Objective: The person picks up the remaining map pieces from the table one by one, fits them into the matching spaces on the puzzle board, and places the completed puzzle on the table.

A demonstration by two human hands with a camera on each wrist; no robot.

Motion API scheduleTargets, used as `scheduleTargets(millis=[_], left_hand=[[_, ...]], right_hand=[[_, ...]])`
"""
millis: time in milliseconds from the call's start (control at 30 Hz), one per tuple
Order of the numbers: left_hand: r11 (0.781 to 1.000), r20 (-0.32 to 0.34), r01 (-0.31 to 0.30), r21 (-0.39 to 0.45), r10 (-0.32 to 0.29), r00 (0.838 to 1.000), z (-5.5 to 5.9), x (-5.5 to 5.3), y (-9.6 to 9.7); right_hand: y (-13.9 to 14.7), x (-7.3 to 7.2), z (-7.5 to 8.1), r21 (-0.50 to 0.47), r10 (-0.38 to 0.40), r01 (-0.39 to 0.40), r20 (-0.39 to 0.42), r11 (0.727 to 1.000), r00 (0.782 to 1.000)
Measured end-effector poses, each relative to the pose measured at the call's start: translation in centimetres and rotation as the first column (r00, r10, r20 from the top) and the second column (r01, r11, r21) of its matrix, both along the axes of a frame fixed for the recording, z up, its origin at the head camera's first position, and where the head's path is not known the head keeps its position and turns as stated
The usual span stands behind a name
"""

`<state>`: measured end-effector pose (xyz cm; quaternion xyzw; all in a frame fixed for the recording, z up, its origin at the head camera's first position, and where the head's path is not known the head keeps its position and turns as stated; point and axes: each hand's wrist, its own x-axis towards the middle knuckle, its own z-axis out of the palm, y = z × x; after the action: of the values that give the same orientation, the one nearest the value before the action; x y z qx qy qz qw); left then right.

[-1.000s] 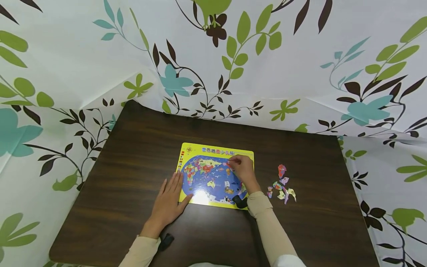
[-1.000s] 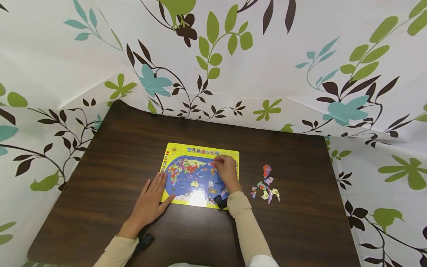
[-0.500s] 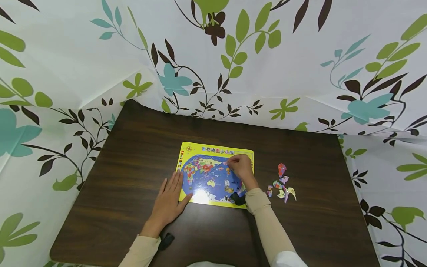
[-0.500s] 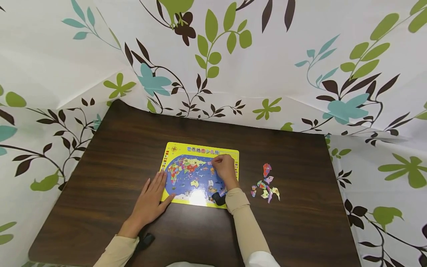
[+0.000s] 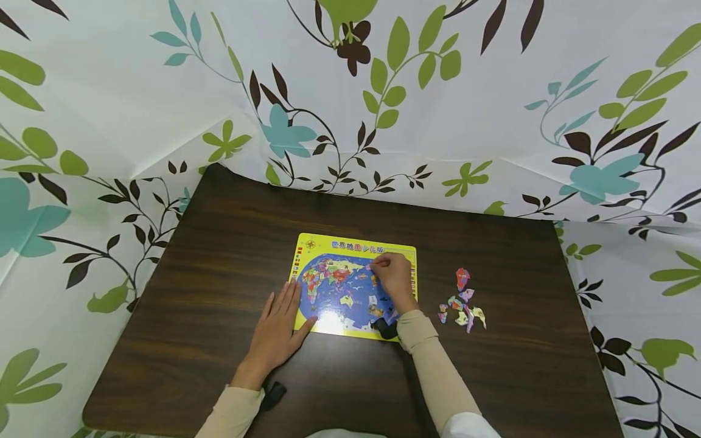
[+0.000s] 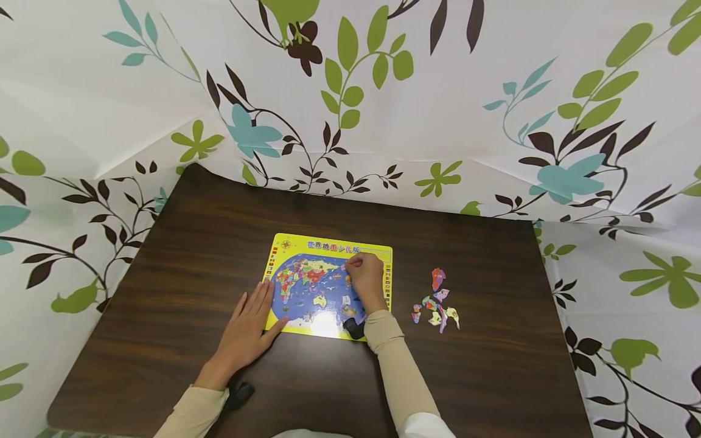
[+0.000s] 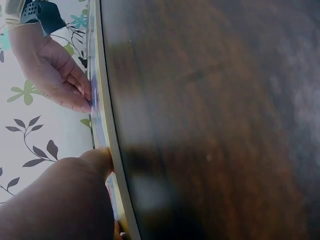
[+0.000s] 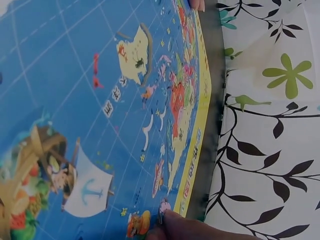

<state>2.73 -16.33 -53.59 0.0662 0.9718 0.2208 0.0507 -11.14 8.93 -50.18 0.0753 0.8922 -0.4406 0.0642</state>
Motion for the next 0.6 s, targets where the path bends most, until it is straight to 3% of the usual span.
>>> scheduleTargets(millis=[367, 600], left_hand=[[1.000, -0.003, 0.003, -0.002, -0.003, 1.000, 0.08, -0.29, 0.18], [1.000, 0.013, -0.001, 0.005, 0.001, 1.000, 0.13, -0.09, 0.12]], right_hand=[[-0.33, 0.01, 0.04, 0.050, 0.012, -0.012, -0.007, 0.999, 1.000], [-0.68, 0.74, -0.07, 0.042, 0.013, -0.012, -0.023, 0.999, 1.000]])
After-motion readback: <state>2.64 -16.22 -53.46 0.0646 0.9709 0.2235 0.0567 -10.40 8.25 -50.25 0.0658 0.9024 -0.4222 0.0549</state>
